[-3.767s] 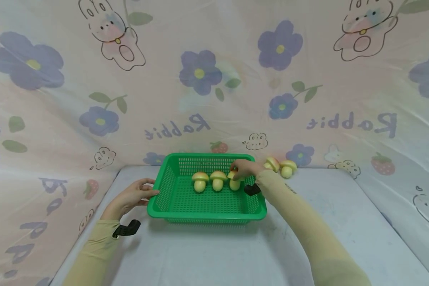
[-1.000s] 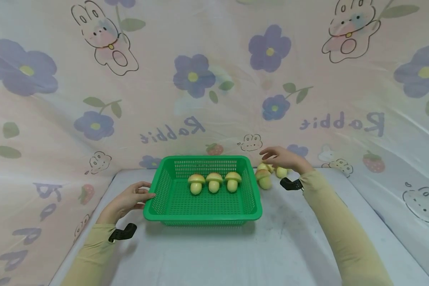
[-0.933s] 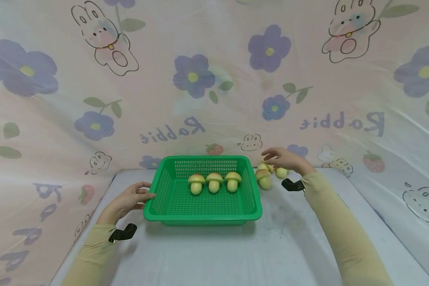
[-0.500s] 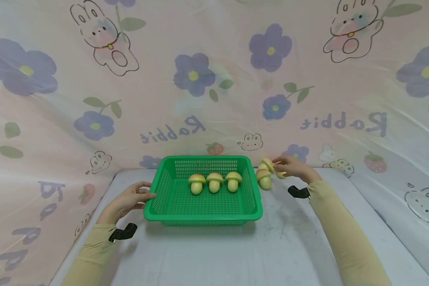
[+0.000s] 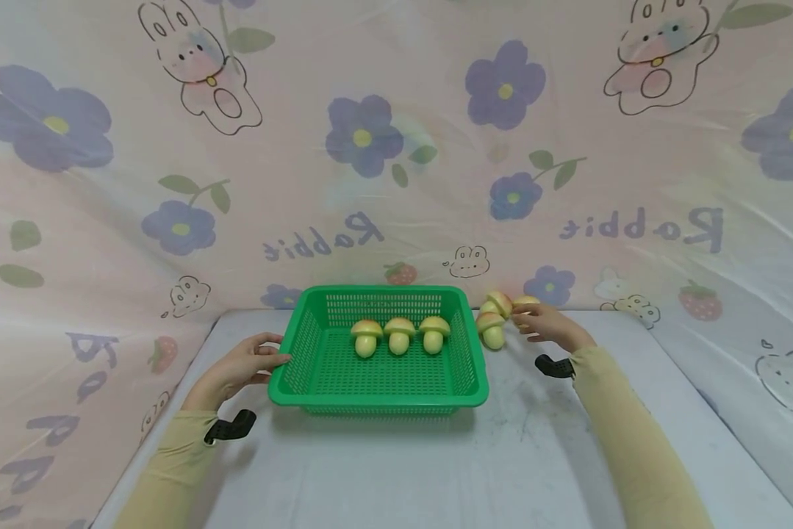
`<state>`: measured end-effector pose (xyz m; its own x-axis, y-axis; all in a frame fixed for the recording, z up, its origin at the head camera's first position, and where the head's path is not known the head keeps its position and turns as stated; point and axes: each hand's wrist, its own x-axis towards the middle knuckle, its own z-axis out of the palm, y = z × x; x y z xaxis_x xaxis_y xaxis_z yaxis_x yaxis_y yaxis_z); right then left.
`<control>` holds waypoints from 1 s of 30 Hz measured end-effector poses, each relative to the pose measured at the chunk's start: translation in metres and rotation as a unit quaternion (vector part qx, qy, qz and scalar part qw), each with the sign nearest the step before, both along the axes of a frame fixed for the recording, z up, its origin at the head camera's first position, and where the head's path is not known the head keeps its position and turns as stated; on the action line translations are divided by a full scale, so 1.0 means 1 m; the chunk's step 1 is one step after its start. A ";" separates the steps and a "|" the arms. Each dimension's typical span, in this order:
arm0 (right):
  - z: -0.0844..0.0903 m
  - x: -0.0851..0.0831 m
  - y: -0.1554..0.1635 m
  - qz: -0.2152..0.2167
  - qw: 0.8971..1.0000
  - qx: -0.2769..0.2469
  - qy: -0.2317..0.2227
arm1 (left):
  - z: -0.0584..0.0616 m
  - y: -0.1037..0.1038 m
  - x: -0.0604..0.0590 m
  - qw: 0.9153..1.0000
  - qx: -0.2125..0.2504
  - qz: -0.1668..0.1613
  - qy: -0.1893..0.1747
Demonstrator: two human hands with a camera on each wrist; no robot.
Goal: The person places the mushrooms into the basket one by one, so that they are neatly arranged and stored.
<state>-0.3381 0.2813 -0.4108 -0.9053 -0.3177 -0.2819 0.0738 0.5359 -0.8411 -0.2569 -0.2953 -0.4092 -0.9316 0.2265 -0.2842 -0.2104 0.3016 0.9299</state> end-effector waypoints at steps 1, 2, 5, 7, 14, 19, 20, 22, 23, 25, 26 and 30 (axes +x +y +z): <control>-0.002 0.000 0.000 0.000 1.000 0.000 0.000 | 0.000 0.001 0.000 1.000 0.000 0.001 -0.002; -0.003 0.001 0.000 0.000 1.000 0.000 0.000 | 0.000 0.001 0.000 1.000 0.000 0.002 -0.003; -0.007 0.001 -0.002 0.003 1.000 -0.005 0.003 | -0.001 0.002 0.001 1.000 0.000 0.000 -0.006; -0.010 0.001 -0.004 0.000 1.000 -0.010 0.005 | 0.000 0.002 0.001 1.000 0.003 0.003 -0.009; -0.023 -0.001 -0.010 -0.029 0.999 -0.019 -0.001 | 0.003 0.000 0.001 1.000 0.007 -0.010 0.003; -0.027 -0.001 -0.017 -0.046 0.999 -0.021 0.003 | 0.003 0.000 0.000 1.000 0.008 -0.009 0.004; -0.027 -0.001 -0.018 -0.048 0.999 -0.020 0.005 | 0.003 0.000 0.000 1.000 0.008 -0.009 0.004; -0.027 0.000 -0.021 -0.050 0.999 -0.014 0.009 | 0.003 0.000 -0.001 1.000 0.008 -0.008 0.003; -0.027 0.000 -0.023 -0.052 0.999 -0.012 0.011 | 0.002 0.000 -0.001 1.000 0.008 -0.007 0.002; -0.027 0.000 -0.026 -0.059 0.998 -0.008 0.013 | 0.002 0.001 -0.001 1.000 0.007 -0.003 -0.001; -0.028 0.001 -0.027 -0.061 0.998 -0.006 0.015 | 0.002 0.001 -0.001 1.000 0.007 -0.001 -0.001; -0.030 0.000 -0.030 -0.073 0.997 -0.005 0.020 | 0.000 0.001 -0.002 1.000 0.009 0.000 -0.003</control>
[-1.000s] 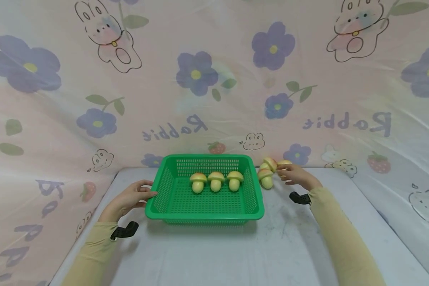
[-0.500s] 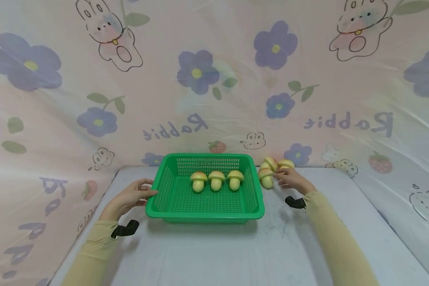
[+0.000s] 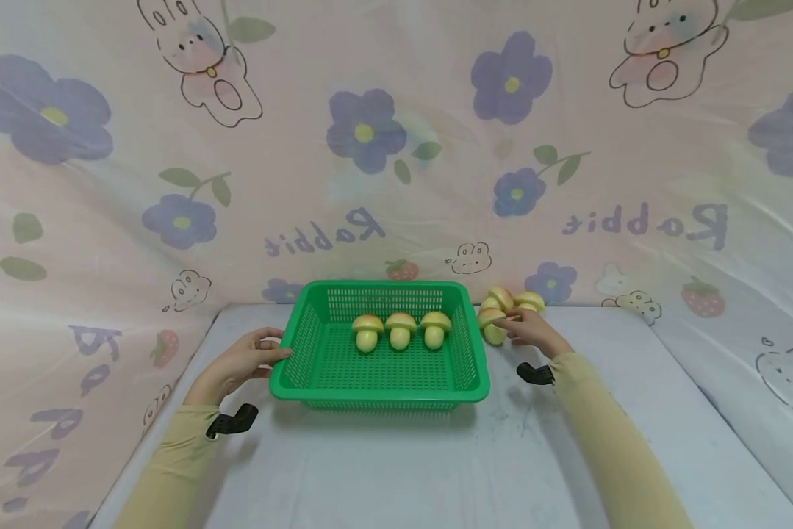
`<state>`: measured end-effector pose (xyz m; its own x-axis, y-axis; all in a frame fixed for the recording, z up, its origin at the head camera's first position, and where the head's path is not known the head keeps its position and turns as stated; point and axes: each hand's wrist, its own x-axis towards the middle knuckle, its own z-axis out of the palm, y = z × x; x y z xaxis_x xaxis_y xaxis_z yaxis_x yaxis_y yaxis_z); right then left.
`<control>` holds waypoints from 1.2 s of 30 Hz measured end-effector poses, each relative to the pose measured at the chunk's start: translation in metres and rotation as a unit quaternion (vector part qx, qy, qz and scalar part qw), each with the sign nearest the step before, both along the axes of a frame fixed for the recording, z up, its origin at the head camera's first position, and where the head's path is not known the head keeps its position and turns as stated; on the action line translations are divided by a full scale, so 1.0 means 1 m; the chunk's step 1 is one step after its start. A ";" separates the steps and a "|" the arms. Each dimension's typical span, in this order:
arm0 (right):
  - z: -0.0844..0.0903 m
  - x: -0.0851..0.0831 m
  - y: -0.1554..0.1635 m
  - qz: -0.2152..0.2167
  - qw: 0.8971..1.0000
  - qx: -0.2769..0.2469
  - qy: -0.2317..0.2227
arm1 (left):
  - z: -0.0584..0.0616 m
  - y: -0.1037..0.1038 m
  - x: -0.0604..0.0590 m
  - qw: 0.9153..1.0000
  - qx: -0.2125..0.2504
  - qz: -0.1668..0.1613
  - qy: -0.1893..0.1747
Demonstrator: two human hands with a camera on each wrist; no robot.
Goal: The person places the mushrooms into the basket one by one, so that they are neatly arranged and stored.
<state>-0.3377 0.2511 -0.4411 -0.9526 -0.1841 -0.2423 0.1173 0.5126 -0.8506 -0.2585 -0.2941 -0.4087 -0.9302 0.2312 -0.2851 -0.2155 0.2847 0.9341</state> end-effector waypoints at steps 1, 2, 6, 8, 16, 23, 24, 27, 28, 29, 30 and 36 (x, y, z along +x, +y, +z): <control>0.000 0.000 -0.001 -0.002 1.000 -0.001 0.001 | 0.001 0.000 0.000 1.000 0.000 -0.003 0.002; -0.001 -0.001 -0.002 -0.003 1.000 -0.002 0.002 | 0.001 0.000 0.000 1.000 0.001 -0.004 0.003; -0.002 -0.002 -0.004 -0.008 1.000 0.001 0.012 | 0.004 0.001 0.000 1.000 0.001 -0.006 0.004; -0.002 -0.002 -0.006 -0.009 1.000 0.008 0.018 | 0.005 0.002 0.001 1.000 0.002 -0.007 0.004; -0.003 -0.004 -0.015 -0.008 0.999 0.033 0.029 | 0.004 0.000 0.001 1.000 0.005 -0.006 0.000; -0.002 -0.005 -0.020 -0.008 0.997 0.066 0.043 | 0.003 -0.001 0.001 1.000 0.004 -0.004 0.000; -0.002 -0.006 -0.021 -0.009 0.996 0.074 0.044 | 0.003 -0.001 0.001 1.000 0.002 -0.005 0.000; -0.002 -0.007 -0.021 -0.009 0.995 0.090 0.047 | 0.002 -0.001 0.000 1.000 -0.003 0.001 -0.002; -0.002 -0.008 -0.021 -0.010 0.995 0.092 0.046 | 0.001 -0.001 0.000 1.000 -0.004 0.002 -0.002; -0.003 -0.008 -0.021 -0.010 0.995 0.093 0.047 | 0.001 -0.001 0.000 1.000 -0.006 0.002 -0.003; -0.003 -0.009 -0.021 -0.011 0.995 0.092 0.046 | 0.001 -0.001 0.000 1.000 -0.006 0.004 -0.004; -0.003 -0.010 -0.022 -0.010 0.995 0.088 0.056 | 0.003 0.001 0.000 1.000 -0.003 0.003 -0.006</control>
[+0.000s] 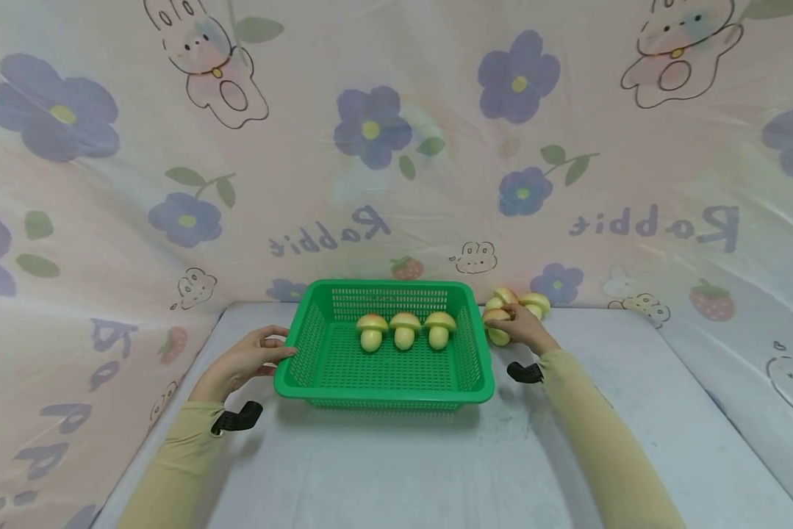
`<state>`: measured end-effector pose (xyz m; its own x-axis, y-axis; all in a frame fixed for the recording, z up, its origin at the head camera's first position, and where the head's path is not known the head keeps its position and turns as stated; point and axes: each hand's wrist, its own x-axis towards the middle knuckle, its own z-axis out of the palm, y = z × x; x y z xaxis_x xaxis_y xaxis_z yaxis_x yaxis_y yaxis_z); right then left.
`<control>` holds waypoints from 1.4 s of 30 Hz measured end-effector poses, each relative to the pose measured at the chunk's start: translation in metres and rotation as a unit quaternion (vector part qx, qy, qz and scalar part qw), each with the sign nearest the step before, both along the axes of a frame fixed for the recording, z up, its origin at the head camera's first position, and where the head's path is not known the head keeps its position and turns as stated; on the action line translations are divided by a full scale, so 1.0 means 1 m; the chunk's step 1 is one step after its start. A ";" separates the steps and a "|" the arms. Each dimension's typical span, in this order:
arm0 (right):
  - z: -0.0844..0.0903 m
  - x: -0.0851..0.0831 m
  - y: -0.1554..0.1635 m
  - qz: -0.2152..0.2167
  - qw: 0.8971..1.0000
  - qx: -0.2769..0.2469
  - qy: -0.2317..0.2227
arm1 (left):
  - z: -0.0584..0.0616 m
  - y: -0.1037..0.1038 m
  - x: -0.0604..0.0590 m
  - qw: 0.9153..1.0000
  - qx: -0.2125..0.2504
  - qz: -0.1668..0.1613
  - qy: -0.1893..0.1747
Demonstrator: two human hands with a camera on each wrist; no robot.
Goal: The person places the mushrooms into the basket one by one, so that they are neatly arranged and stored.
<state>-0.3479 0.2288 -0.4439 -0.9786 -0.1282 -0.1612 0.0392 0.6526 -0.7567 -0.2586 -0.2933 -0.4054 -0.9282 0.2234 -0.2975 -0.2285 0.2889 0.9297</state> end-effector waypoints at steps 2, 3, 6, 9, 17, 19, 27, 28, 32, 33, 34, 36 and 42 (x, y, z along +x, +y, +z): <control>0.000 0.001 0.001 0.000 1.000 0.000 0.001 | 0.001 0.000 0.000 1.000 0.002 -0.007 0.001; 0.000 0.001 0.001 -0.001 1.000 -0.001 0.001 | 0.001 0.000 0.000 1.000 0.002 -0.009 0.002; 0.000 0.002 0.001 -0.001 1.000 -0.004 0.000 | 0.002 0.000 -0.001 1.000 0.006 -0.008 0.001; 0.000 0.003 0.002 -0.002 1.000 -0.003 0.004 | 0.002 0.001 -0.001 1.000 0.007 -0.010 0.002; -0.003 0.010 0.011 -0.007 0.999 -0.031 -0.006 | 0.001 0.001 0.001 1.000 0.002 -0.011 0.001; -0.003 0.012 0.015 -0.002 0.999 -0.042 -0.009 | 0.001 0.001 0.001 1.000 0.002 -0.010 0.002; 0.001 0.025 0.030 0.000 0.998 -0.048 -0.028 | 0.001 0.001 0.002 1.000 0.004 -0.011 0.003; 0.001 0.026 0.032 0.001 0.999 -0.046 -0.028 | 0.001 0.001 0.001 1.000 0.005 -0.011 0.003; 0.003 0.031 0.041 0.001 0.999 -0.039 -0.035 | 0.002 0.001 0.001 1.000 0.004 -0.013 0.006; 0.003 0.033 0.043 0.004 0.999 -0.037 -0.035 | 0.002 0.001 0.001 1.000 0.002 -0.013 0.007; 0.003 0.034 0.045 0.003 0.999 -0.036 -0.036 | 0.002 0.000 0.001 1.000 0.002 -0.012 0.007; 0.005 0.036 0.049 0.004 0.998 -0.037 -0.041 | 0.002 0.000 0.002 1.000 -0.001 -0.012 0.008; 0.006 0.044 0.060 0.009 0.997 -0.050 -0.050 | 0.003 0.001 0.002 1.000 -0.004 -0.013 0.006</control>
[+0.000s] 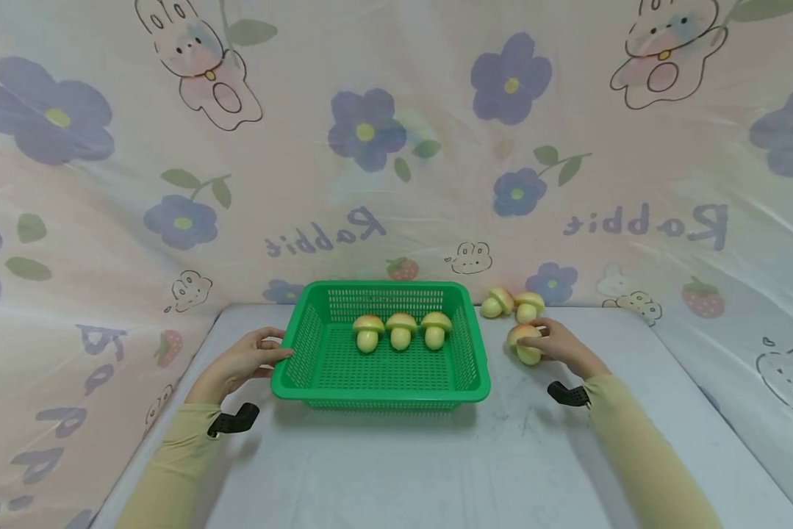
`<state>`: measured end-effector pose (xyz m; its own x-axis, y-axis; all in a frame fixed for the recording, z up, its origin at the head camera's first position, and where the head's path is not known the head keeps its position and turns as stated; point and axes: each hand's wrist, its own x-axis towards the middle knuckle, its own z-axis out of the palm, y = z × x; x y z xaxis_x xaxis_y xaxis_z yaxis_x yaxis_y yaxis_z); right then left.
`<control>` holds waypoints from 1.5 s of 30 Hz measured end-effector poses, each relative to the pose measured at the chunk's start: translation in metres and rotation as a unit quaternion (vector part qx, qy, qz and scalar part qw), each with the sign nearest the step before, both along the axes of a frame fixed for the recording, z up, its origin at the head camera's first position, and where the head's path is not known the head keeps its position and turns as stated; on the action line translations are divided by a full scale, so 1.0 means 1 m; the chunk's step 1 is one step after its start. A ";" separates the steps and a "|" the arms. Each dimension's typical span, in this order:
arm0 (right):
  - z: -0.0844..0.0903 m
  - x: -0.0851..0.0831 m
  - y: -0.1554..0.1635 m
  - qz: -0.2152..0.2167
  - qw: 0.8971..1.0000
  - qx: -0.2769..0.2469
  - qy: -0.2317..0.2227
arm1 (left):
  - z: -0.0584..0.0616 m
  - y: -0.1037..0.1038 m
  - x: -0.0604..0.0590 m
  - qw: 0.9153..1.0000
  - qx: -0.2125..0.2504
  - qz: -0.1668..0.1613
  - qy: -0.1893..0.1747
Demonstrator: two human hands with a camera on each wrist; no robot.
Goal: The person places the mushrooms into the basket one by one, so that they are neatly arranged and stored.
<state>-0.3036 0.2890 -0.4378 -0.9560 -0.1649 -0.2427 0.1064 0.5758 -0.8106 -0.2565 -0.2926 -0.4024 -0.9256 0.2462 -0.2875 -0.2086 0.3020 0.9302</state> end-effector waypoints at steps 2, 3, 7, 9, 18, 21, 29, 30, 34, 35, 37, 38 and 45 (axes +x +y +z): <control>0.000 0.002 0.003 0.003 1.000 -0.003 -0.001 | 0.000 0.000 0.000 1.000 0.001 0.001 -0.001; 0.000 0.003 0.004 0.004 1.000 -0.003 -0.001 | 0.000 0.000 0.000 1.000 0.001 0.001 -0.001; 0.003 0.008 0.008 0.011 1.000 -0.008 0.005 | -0.001 0.000 0.000 1.000 0.002 0.003 -0.001; 0.007 0.011 0.009 0.014 1.000 -0.011 0.009 | -0.001 0.000 0.000 1.000 0.000 0.005 -0.001; 0.029 0.023 0.004 0.027 0.999 -0.010 0.039 | -0.001 0.000 0.002 1.000 -0.002 0.006 0.001; 0.036 0.025 0.000 0.036 0.998 -0.010 0.056 | 0.000 -0.001 0.002 1.000 -0.002 0.006 0.001; 0.053 0.022 -0.014 0.054 0.995 -0.023 0.084 | 0.000 0.000 0.001 1.000 -0.002 0.005 0.005; 0.054 0.021 -0.016 0.055 0.994 -0.027 0.088 | 0.000 0.000 0.001 1.000 -0.001 0.004 0.004; 0.061 0.017 -0.026 0.059 0.992 -0.051 0.095 | 0.001 0.001 0.002 1.000 0.001 0.005 0.002; 0.062 0.016 -0.029 0.061 0.992 -0.055 0.096 | 0.001 0.001 0.002 1.000 0.000 0.005 0.003; 0.064 0.015 -0.034 0.063 0.992 -0.058 0.097 | 0.001 0.001 0.002 1.000 -0.001 0.005 0.003; 0.065 0.014 -0.037 0.063 0.992 -0.056 0.098 | 0.002 0.001 0.002 1.000 -0.001 0.005 0.003; 0.072 0.008 -0.059 0.067 0.989 -0.057 0.116 | 0.002 0.001 0.001 1.000 -0.003 0.006 0.000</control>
